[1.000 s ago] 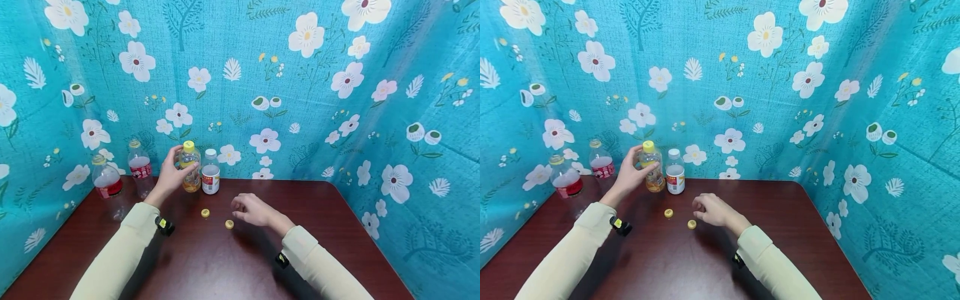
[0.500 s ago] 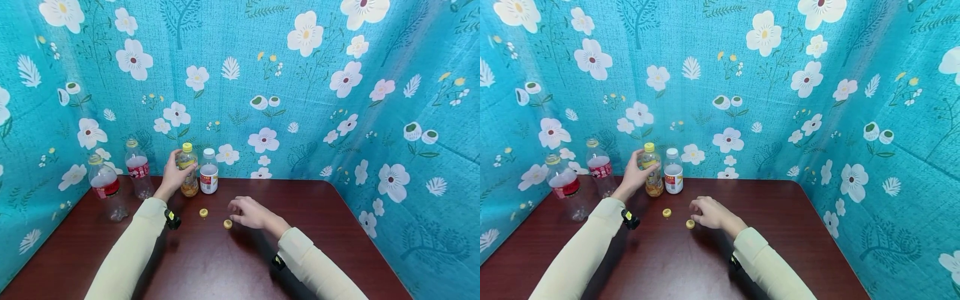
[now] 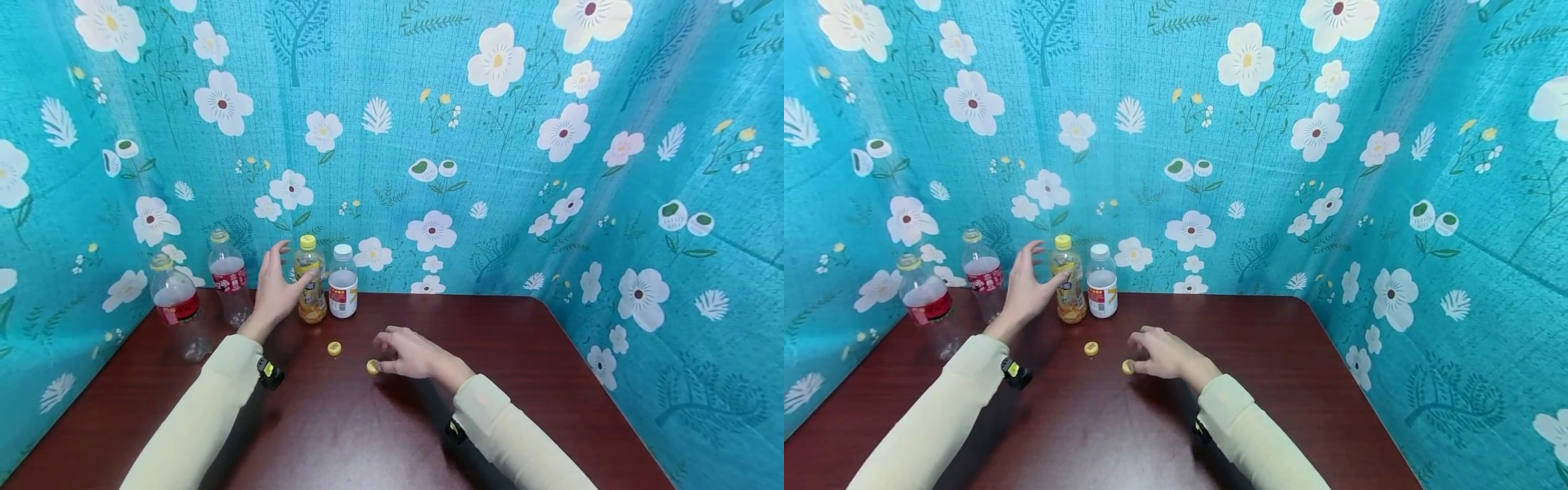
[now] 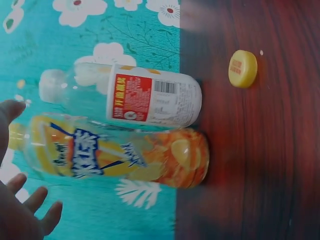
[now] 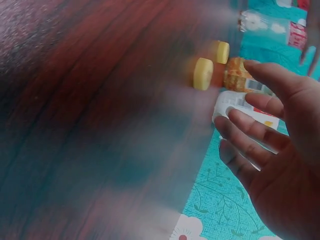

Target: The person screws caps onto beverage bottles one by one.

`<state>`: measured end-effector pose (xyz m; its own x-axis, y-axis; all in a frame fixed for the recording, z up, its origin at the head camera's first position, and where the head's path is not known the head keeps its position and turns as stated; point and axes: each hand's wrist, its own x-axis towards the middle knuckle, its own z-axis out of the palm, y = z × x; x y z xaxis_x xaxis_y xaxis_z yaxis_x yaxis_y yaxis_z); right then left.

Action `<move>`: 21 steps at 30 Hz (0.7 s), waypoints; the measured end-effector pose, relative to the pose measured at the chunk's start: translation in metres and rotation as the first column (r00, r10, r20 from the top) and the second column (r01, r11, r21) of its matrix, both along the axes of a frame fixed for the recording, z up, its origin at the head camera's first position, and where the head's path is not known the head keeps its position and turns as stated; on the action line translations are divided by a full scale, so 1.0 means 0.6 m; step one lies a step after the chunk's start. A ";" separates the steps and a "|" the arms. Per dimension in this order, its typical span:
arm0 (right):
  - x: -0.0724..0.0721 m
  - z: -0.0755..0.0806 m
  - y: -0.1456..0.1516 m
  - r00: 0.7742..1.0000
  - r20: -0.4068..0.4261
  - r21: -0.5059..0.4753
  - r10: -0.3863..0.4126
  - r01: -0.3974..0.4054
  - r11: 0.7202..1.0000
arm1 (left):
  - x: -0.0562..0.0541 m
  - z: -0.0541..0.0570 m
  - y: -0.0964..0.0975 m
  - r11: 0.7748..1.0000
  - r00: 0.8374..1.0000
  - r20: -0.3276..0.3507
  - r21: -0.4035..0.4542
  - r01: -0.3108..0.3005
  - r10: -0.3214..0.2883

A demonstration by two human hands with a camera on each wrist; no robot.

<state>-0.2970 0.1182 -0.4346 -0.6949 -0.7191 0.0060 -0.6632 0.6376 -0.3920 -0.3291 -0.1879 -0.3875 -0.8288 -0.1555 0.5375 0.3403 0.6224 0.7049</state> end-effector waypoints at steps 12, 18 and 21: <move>0.008 -0.012 -0.027 0.996 -0.080 0.205 0.043 -0.026 0.978 | 0.076 0.044 -0.032 0.950 0.920 -0.304 -0.113 -0.292 0.247; 0.007 -0.022 -0.037 0.997 -0.060 0.230 0.052 -0.037 0.973 | 0.076 0.042 -0.055 0.930 0.890 -0.304 -0.037 -0.367 0.339; 0.009 -0.026 -0.045 0.996 -0.062 0.242 0.065 -0.049 0.969 | 0.070 0.038 -0.065 0.928 0.903 -0.232 -0.010 -0.374 0.361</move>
<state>-0.2918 0.0911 -0.4500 -0.6567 -0.7437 -0.1253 -0.7212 0.6678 -0.1842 -0.2873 -0.2270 -0.3646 -0.5770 -0.3922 0.7164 0.2236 0.7678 0.6004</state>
